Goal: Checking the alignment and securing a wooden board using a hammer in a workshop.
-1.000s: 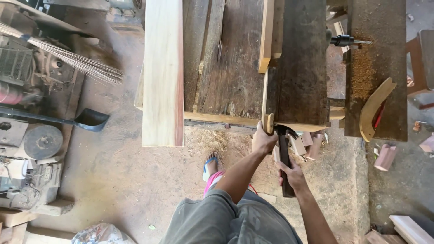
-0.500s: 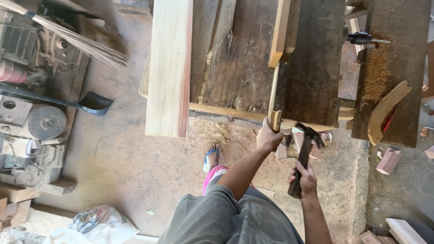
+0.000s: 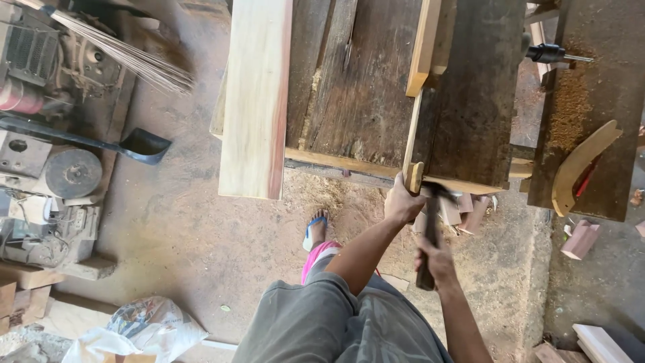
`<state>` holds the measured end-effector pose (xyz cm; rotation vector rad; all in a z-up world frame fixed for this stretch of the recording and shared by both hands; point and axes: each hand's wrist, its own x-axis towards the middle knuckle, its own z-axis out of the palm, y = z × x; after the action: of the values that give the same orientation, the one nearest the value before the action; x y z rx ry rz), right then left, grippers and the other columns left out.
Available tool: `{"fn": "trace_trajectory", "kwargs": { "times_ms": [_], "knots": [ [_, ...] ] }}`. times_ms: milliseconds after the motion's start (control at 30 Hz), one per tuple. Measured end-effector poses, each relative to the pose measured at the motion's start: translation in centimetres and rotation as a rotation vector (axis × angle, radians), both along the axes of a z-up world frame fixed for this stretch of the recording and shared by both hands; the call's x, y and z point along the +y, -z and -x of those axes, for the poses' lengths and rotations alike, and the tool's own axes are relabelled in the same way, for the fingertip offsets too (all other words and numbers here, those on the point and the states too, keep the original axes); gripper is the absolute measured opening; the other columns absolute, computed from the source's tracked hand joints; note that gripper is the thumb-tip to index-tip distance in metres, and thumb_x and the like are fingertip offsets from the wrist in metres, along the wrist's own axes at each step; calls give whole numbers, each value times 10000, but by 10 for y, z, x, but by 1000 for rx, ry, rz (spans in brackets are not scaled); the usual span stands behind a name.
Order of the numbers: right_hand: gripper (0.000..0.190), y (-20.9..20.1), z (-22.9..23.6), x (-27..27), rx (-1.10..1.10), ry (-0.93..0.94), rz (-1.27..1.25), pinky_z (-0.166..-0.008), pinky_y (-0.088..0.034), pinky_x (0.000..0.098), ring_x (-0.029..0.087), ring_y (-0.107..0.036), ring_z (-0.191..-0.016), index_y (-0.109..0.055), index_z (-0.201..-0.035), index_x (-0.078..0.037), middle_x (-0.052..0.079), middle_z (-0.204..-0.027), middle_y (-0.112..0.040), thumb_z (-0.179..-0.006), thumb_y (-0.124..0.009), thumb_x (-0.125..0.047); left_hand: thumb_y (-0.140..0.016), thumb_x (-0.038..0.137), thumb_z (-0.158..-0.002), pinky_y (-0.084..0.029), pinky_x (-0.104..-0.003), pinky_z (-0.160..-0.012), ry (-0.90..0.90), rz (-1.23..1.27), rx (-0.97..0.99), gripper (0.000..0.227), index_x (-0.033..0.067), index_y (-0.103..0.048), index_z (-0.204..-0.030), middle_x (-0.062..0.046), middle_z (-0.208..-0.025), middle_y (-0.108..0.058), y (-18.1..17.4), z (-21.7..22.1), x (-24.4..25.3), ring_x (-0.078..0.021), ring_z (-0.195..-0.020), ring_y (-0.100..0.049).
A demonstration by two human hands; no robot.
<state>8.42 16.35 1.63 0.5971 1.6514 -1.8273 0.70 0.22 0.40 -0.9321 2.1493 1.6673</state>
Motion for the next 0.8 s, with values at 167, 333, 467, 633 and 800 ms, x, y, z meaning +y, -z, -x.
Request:
{"fn": "trace_trajectory", "kwargs": {
  "times_ms": [167, 333, 467, 633, 800],
  "knots": [
    [483, -6, 6, 9, 10, -157, -27, -391, -488, 294, 158, -534, -467, -452, -1428, -120, 47, -674, -556, -972, -589, -205, -795, 207, -785, -586, -455, -909, 15, 50, 36, 907, 88, -293, -1531, -195, -1135, -690, -11, -3, -2, -309, -983, -697],
    [453, 12, 1, 21, -17, 61, 2, -408, -486, 285, 141, -534, -492, -456, -1418, -67, 23, -694, -545, -1011, -589, -214, -774, 196, -755, -602, -432, -901, 7, -7, 63, 760, 87, -404, -1410, -160, -1090, -720, 0, -1, -1, -277, -949, -741],
    [486, -14, -1, -5, -10, -21, -19, -413, -490, 282, 135, -539, -495, -436, -1439, -112, 27, -693, -562, -988, -590, -210, -768, 205, -736, -647, -433, -832, -35, -60, 13, 833, 101, -345, -1446, -143, -1048, -708, -1, 0, 0, -263, -907, -759],
    [488, 3, 6, 16, 26, -110, -16, -409, -498, 288, 153, -545, -486, -459, -1440, -88, 32, -686, -552, -992, -588, -230, -690, 122, -740, -627, -432, -850, 18, -6, 18, 750, 126, -371, -1419, -163, -1046, -729, -12, -2, -5, -278, -887, -749],
    [494, 27, -13, 10, 46, 20, -4, -438, -503, 286, 135, -547, -510, -466, -1451, -102, 18, -713, -549, -997, -617, -224, -695, 123, -741, -600, -447, -879, -3, 10, 32, 760, 137, -371, -1428, -181, -1045, -730, -12, -9, -2, -320, -911, -737]
  ]
}}
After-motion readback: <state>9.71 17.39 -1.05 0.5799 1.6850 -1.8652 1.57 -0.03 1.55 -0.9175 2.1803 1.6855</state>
